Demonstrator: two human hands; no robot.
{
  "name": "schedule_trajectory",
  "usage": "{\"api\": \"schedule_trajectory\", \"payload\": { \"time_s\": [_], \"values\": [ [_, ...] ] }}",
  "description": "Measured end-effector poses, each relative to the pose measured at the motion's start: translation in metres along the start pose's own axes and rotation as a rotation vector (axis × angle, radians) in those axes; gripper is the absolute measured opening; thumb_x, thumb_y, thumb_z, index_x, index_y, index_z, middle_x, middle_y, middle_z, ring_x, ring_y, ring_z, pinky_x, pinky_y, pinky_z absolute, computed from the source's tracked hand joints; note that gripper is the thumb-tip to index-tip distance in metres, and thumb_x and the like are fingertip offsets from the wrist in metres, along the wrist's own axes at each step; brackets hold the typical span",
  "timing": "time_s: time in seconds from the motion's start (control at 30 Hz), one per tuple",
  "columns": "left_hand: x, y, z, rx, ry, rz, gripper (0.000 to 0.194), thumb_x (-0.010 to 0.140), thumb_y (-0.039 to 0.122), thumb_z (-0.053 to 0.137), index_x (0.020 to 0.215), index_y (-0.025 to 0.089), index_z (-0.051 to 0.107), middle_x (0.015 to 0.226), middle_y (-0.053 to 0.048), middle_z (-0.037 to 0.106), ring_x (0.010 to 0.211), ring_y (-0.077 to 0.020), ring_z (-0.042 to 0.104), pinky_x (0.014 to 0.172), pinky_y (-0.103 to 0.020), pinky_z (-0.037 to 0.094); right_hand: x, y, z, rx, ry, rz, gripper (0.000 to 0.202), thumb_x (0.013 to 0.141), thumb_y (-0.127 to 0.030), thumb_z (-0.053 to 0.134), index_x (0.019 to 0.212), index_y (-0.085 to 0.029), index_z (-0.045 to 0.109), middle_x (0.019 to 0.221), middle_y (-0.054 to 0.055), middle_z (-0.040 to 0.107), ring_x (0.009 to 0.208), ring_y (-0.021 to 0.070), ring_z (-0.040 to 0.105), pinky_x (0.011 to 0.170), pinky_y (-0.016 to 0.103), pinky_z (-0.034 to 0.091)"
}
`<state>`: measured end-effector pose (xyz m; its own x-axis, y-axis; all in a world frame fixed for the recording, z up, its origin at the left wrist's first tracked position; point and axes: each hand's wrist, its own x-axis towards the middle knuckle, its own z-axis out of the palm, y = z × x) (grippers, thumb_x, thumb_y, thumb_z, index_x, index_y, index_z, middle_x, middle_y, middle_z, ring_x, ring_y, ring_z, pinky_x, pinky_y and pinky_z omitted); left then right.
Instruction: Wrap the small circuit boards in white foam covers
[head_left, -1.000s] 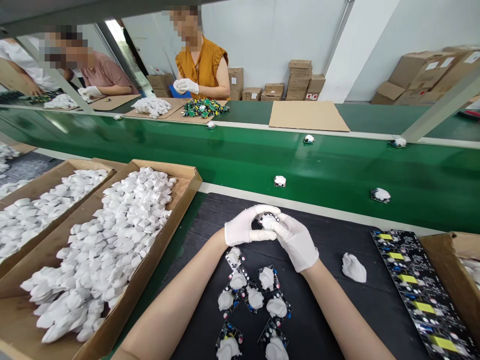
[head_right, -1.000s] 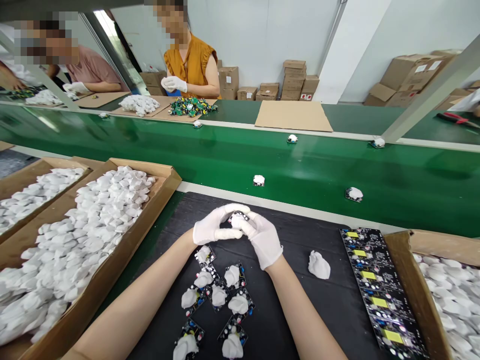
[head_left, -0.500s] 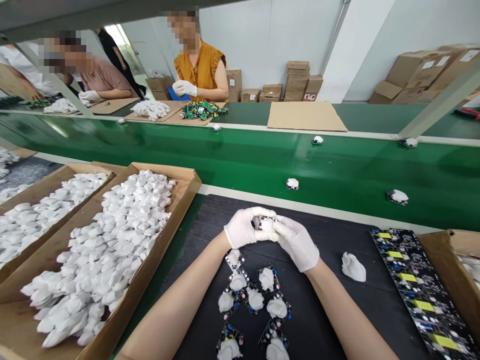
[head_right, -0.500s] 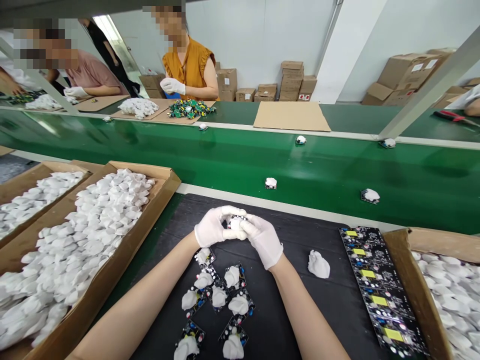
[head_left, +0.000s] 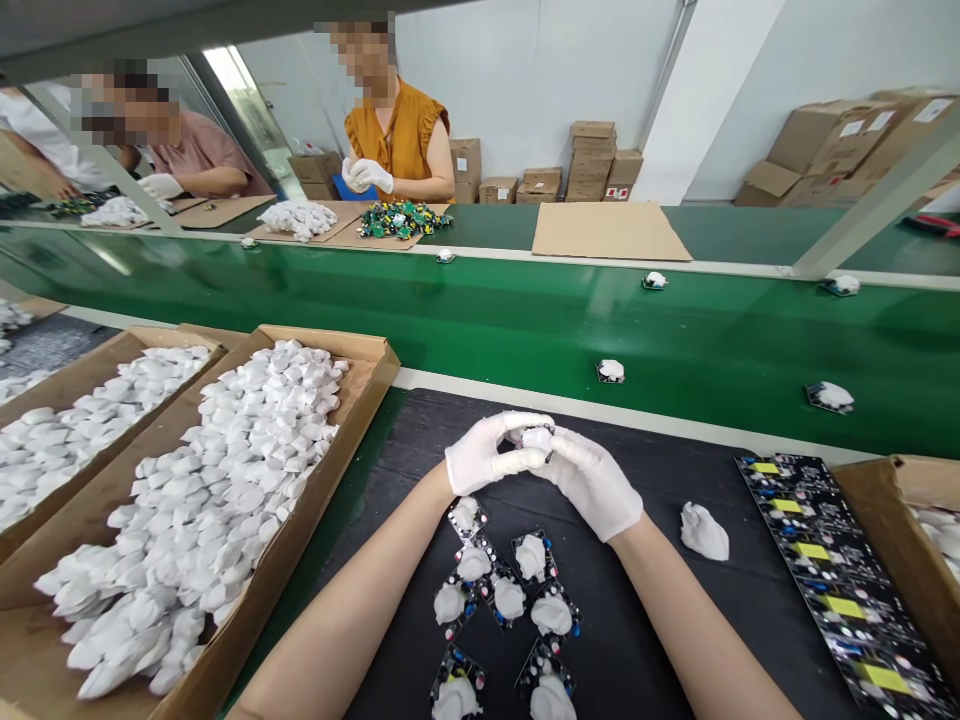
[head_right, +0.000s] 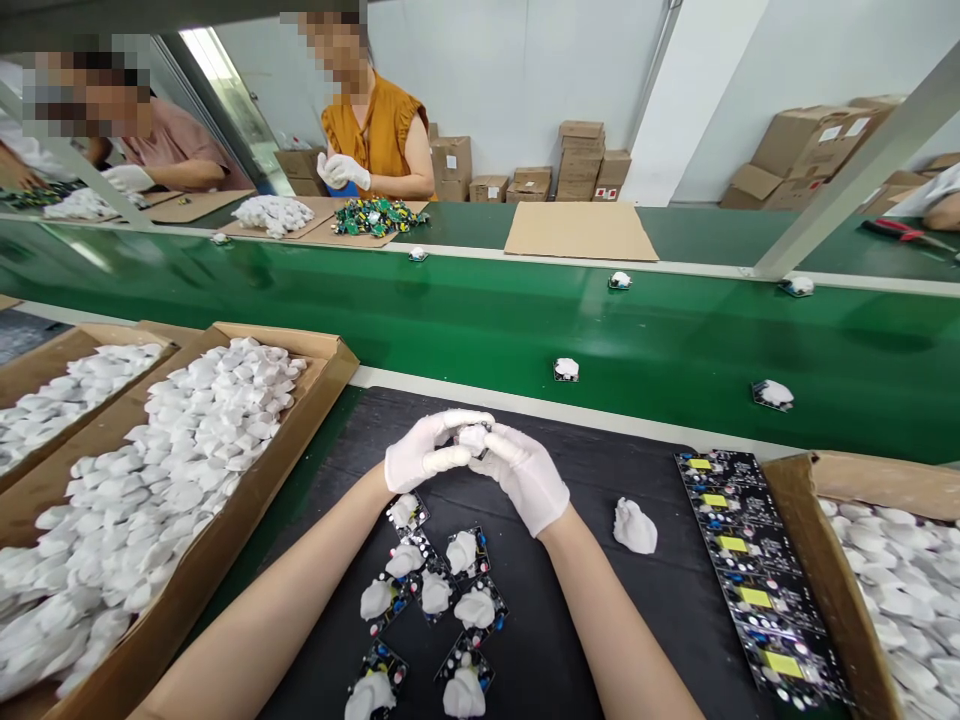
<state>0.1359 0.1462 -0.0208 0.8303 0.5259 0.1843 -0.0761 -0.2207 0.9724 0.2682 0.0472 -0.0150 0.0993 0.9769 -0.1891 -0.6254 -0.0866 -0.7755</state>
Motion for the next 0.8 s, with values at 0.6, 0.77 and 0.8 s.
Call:
{"api": "schedule_trajectory", "payload": {
  "time_s": [0.6, 0.77, 0.8],
  "values": [
    [0.003, -0.005, 0.005, 0.258, 0.096, 0.243, 0.044, 0.063, 0.035, 0.08, 0.1, 0.017, 0.063, 0.099, -0.008, 0.064, 0.093, -0.0207, 0.06, 0.079, -0.032, 0.048, 0.002, 0.006, 0.004, -0.051, 0.037, -0.092, 0.033, 0.067, -0.05, 0.072, 0.081, -0.02, 0.07, 0.08, 0.006, 0.068, 0.087, 0.0253, 0.059, 0.08, 0.04, 0.045],
    [0.004, -0.007, 0.006, 0.307, 0.123, 0.303, 0.037, 0.065, 0.034, 0.078, 0.095, 0.018, 0.063, 0.094, -0.007, 0.064, 0.088, -0.0197, 0.06, 0.076, -0.032, 0.049, 0.0, 0.004, 0.009, -0.341, 0.134, -0.153, 0.024, 0.062, -0.039, 0.077, 0.077, -0.021, 0.07, 0.08, 0.002, 0.068, 0.083, 0.0229, 0.058, 0.083, 0.037, 0.043],
    [0.004, -0.007, 0.006, 0.313, 0.121, 0.302, 0.036, 0.065, 0.033, 0.077, 0.095, 0.018, 0.063, 0.094, -0.007, 0.064, 0.088, -0.0196, 0.061, 0.076, -0.032, 0.049, 0.0, 0.003, 0.01, -0.376, 0.137, -0.164, 0.023, 0.062, -0.039, 0.077, 0.076, -0.021, 0.07, 0.08, 0.002, 0.068, 0.081, 0.0224, 0.058, 0.082, 0.037, 0.043]
  ]
}}
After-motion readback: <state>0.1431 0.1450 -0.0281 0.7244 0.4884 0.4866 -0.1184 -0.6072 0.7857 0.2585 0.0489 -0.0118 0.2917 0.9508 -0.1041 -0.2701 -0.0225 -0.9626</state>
